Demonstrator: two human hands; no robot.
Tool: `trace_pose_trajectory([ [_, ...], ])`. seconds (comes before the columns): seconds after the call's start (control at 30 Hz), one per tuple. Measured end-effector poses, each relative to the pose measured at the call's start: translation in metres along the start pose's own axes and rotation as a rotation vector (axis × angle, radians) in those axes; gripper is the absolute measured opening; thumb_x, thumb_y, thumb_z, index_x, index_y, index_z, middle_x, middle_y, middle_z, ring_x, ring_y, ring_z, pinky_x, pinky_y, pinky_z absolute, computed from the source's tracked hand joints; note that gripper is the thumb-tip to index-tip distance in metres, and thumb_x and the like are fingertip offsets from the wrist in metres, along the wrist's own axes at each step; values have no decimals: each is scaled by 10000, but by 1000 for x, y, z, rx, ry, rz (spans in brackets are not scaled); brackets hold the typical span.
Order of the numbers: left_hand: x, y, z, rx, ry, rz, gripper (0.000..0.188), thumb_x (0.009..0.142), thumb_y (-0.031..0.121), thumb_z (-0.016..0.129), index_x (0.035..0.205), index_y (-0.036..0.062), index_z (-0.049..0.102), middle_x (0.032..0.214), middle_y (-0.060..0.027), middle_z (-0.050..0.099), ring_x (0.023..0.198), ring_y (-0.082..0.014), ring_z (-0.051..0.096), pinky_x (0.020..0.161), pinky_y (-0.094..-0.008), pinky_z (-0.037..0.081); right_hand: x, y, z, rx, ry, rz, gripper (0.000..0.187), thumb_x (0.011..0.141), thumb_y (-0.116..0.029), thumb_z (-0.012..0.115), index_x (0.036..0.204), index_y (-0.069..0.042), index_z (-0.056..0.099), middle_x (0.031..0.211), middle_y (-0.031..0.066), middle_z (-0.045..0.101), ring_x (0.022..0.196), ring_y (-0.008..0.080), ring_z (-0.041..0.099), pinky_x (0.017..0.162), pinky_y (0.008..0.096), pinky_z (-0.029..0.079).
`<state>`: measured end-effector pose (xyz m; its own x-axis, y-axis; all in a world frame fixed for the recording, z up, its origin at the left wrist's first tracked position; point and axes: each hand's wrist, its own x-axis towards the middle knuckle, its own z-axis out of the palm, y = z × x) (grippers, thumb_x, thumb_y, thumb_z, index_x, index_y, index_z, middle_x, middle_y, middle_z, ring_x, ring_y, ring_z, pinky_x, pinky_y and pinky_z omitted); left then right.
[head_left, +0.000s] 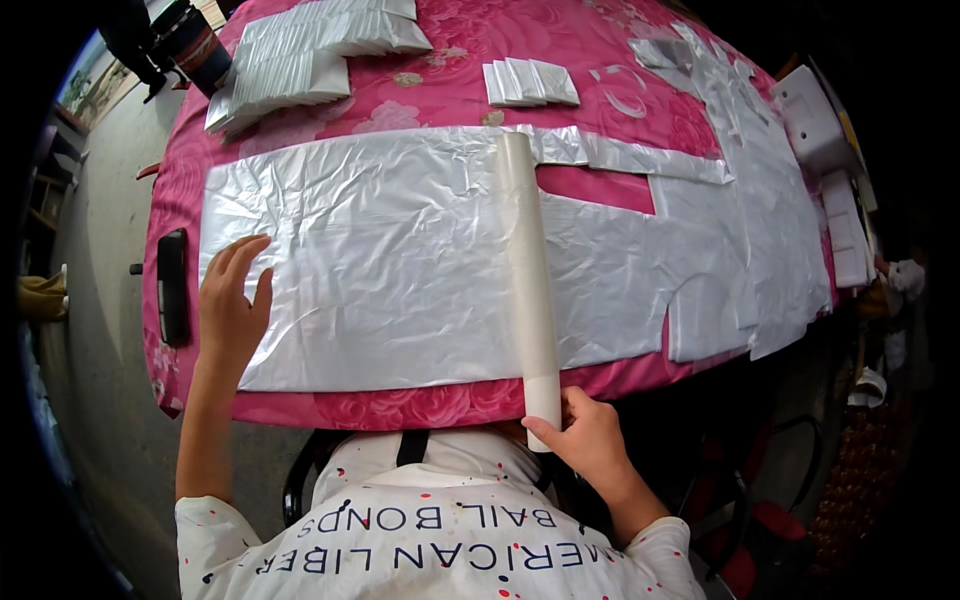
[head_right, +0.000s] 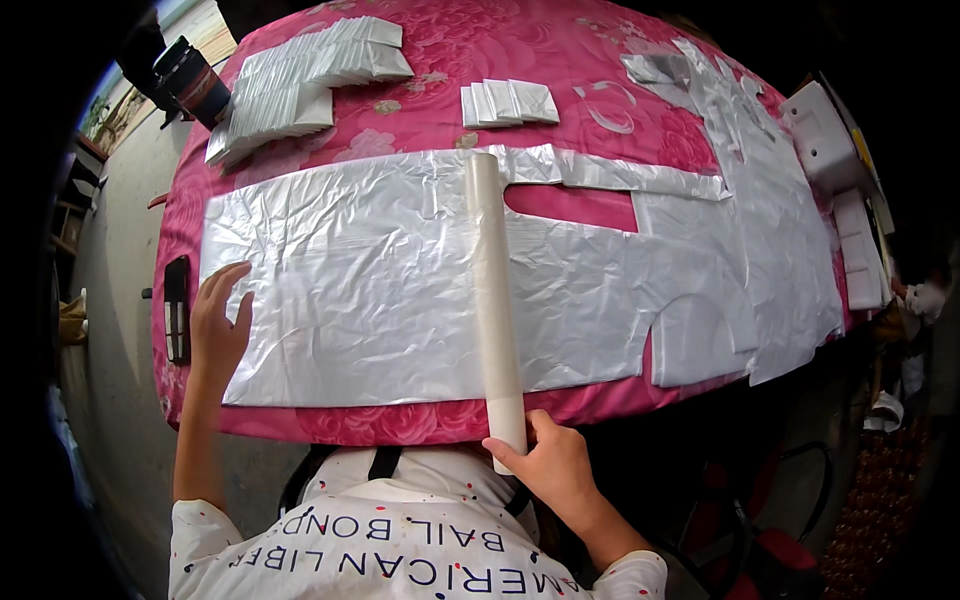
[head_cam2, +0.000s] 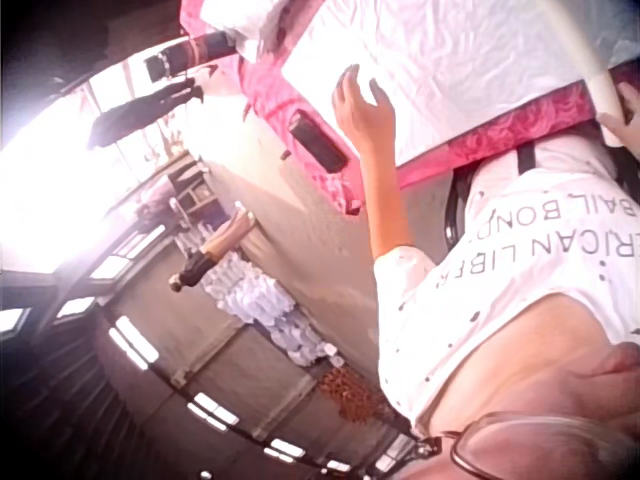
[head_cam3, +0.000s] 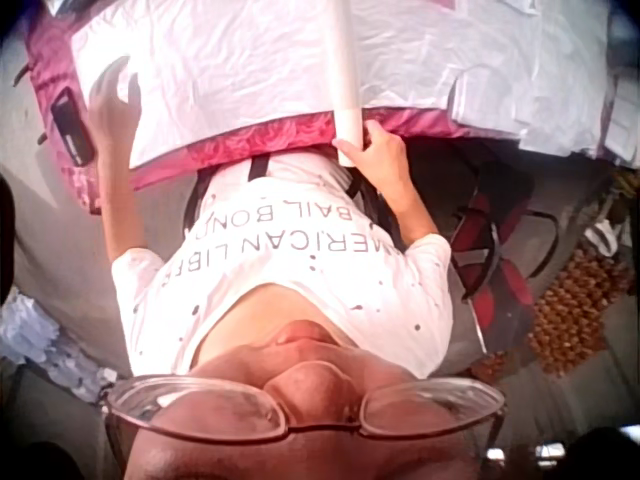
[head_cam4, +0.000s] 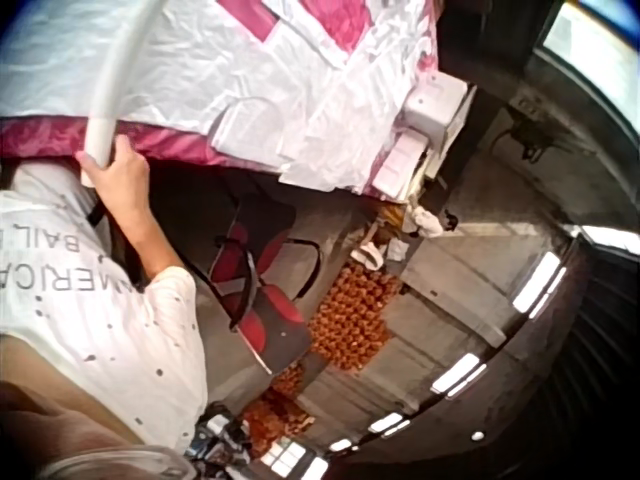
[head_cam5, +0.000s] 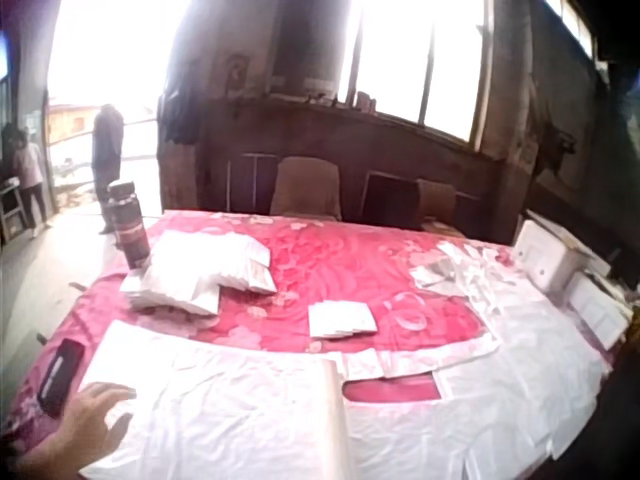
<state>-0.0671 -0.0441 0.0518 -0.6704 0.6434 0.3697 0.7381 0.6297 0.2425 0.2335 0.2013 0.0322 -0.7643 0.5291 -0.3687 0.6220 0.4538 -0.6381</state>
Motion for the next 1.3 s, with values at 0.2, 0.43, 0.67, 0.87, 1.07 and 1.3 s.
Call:
trace_pose_trajectory([
  [0.2,20,123,88,-722,-221,196,424,798,19,568,1213,19,481,1272,-152,483,1149,-333,475,941,-393,406,-1,0,0,41,-50,43,518,684,-440,744,870,18,590,755,170,657,675,287,659,624,345,517],
  [0.43,24,158,142,-386,-171,265,566,819,118,463,1317,-102,309,1383,-249,319,1306,-367,283,1082,-424,229,12,-18,-18,33,-241,114,433,711,-333,753,888,36,612,758,159,663,686,218,664,631,302,513],
  [0.67,20,159,143,-196,-188,300,576,841,187,377,1314,-131,298,1392,-274,296,1326,-377,254,1100,-443,169,120,-39,-36,-68,-142,-62,543,805,-487,631,823,55,639,664,115,633,578,156,601,566,276,480],
  [0.87,24,163,143,-147,-209,309,571,862,217,359,1306,-139,308,1382,-288,306,1321,-396,255,1097,-460,168,245,-49,-42,886,-289,113,477,856,-467,567,933,2,600,818,88,636,729,172,614,693,291,505],
  [1.07,22,162,145,-164,-217,298,577,830,183,365,1311,-131,309,1390,-279,301,1326,-386,253,1100,-456,162,293,-40,-43,1691,-81,-16,250,901,-235,512,1037,-29,546,1023,78,620,954,235,597,855,381,479],
  [1.3,21,161,145,-176,-197,301,585,831,219,371,1293,-137,335,1383,-283,310,1326,-380,257,1098,-451,171,317,37,-176,1890,427,-251,251,973,-186,321,1127,-59,473,1091,81,614,1025,243,584,873,413,470],
])
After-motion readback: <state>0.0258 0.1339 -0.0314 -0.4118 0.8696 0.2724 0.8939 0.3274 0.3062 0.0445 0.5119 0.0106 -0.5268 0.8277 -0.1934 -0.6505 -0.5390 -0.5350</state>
